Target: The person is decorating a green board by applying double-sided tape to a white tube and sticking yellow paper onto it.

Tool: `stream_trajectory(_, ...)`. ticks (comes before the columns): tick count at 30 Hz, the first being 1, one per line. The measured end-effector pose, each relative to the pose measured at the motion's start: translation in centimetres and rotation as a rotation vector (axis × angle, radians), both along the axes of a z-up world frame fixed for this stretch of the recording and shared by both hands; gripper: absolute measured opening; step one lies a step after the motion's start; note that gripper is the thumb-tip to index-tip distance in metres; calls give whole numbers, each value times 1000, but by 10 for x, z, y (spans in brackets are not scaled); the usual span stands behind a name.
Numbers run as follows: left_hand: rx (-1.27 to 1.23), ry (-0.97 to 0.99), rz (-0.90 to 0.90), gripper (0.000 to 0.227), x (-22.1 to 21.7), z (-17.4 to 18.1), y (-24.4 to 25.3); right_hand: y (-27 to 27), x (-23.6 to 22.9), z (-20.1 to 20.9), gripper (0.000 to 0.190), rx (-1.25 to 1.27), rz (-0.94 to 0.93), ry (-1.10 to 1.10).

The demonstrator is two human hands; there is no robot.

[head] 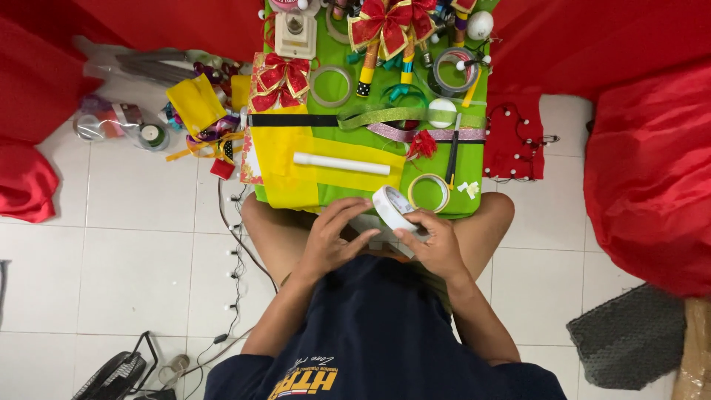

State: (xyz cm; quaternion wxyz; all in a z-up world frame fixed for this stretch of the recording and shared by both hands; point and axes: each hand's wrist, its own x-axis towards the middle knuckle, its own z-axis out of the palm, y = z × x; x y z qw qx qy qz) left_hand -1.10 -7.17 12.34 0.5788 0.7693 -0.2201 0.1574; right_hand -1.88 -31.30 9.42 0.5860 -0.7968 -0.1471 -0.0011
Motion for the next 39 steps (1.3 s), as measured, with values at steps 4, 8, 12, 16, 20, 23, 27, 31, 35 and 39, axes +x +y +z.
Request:
stream_trajectory(4,-6,11,36,37,-3,-4,-11,3,-3,6,18,-83,-37,-15)
stream_trajectory(8,-25,35,113,25,-4,-11,-18,6,-4,8,19,-97,-22,-141)
stream_trajectory(12,-9,8,142,22,-2,-8,-19,7,-4,9,18,-105,-33,-176)
stream_trajectory(16,42,-64,147,19,0,-11,-19,8,-4,12,20,-127,-34,-196)
stream_trajectory(20,258,-332,289,10,1,-9,-21,9,-4,10,19,-152,-24,-212)
stream_trajectory(23,296,-392,315,6,1,-9,-22,12,-4,14,17,-162,-21,-219)
stream_trajectory(27,259,-331,317,3,0,-26,-26,12,-4,11,20,-169,-16,-239)
stream_trajectory(31,77,-158,281,2,2,-24,-20,13,-4,13,19,-153,-9,-205)
stream_trajectory(35,-200,156,222,5,1,-28,-17,13,-4,15,21,-117,0,-166)
stream_trajectory(39,-425,415,24,7,1,-44,-12,9,-5,17,22,-89,14,-111)
